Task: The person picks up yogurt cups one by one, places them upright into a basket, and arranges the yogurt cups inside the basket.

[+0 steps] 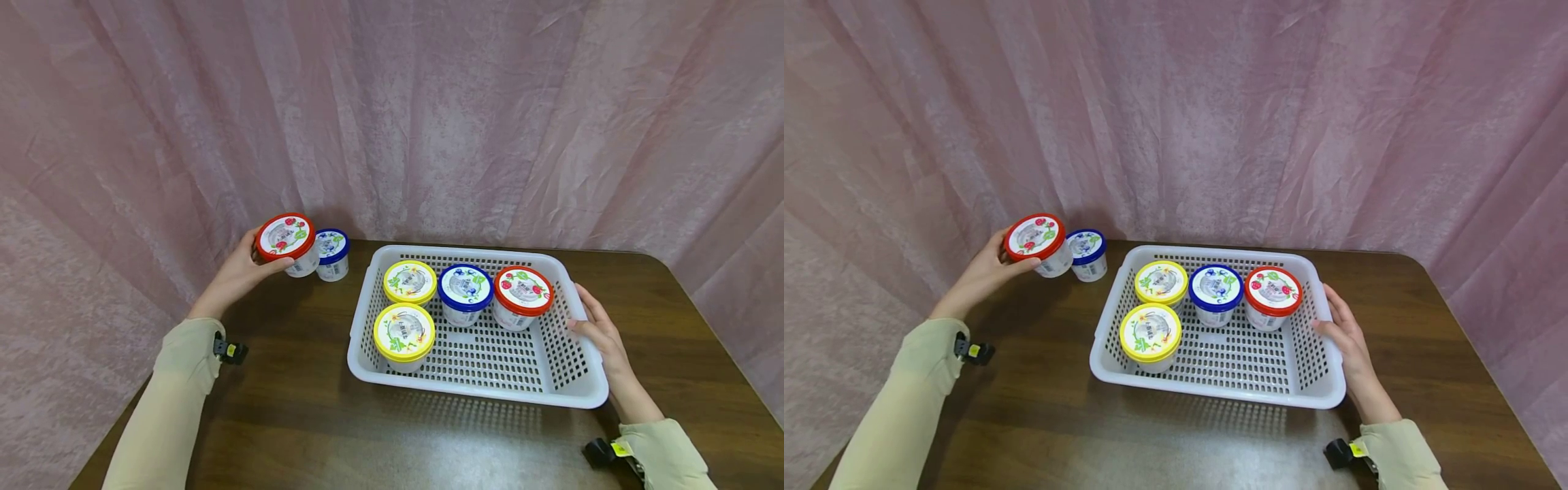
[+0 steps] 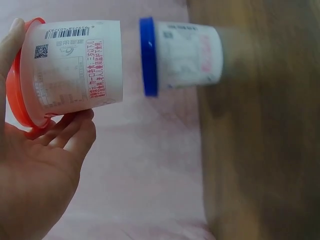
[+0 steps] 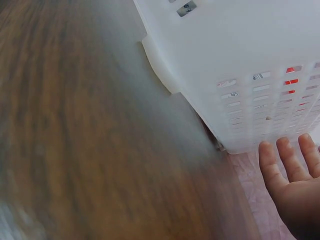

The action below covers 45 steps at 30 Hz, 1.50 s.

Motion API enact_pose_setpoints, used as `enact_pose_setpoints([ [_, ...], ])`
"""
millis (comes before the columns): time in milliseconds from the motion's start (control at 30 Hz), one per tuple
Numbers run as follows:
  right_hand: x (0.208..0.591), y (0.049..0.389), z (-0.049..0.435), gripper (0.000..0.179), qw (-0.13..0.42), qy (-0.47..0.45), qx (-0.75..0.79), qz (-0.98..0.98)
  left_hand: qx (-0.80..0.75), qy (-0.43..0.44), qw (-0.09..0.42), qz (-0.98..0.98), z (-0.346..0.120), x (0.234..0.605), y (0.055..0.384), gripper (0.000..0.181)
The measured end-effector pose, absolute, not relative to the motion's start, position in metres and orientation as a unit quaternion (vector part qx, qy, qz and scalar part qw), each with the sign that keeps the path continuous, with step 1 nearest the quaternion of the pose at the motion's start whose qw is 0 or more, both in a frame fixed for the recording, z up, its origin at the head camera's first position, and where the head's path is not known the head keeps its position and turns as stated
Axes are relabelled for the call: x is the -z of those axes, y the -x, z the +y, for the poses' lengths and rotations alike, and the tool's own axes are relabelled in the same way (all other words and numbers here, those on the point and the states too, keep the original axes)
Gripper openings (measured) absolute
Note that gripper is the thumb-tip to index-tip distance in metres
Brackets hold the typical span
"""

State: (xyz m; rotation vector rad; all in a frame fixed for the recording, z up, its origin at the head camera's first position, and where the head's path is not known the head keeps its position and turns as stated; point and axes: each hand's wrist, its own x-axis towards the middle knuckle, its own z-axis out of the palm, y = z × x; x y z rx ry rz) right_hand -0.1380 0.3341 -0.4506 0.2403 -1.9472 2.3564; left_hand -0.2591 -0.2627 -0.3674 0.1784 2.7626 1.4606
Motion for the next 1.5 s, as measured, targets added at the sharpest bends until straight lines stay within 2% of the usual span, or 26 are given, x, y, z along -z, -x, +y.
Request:
enact_pose_setpoints([
  [667, 0.45, 0.136, 0.333, 0.059, 0.037, -0.07, -0.766, -0.638, -0.446, -0.156, 0.004, 0.881, -0.189, 0.322, 0.251, 0.104],
  [1000, 0.449, 0.136, 0.333, 0.059, 0.035, -0.06, -0.758, -0.648, -0.449, -0.207, 0.011, 0.869, -0.151, 0.317, 0.244, 0.105],
  [1500, 0.446, 0.135, 0.332, 0.059, 0.032, -0.059, -0.763, -0.643, -0.424, -0.289, 0.056, 0.857, -0.093, 0.315, 0.221, 0.108],
])
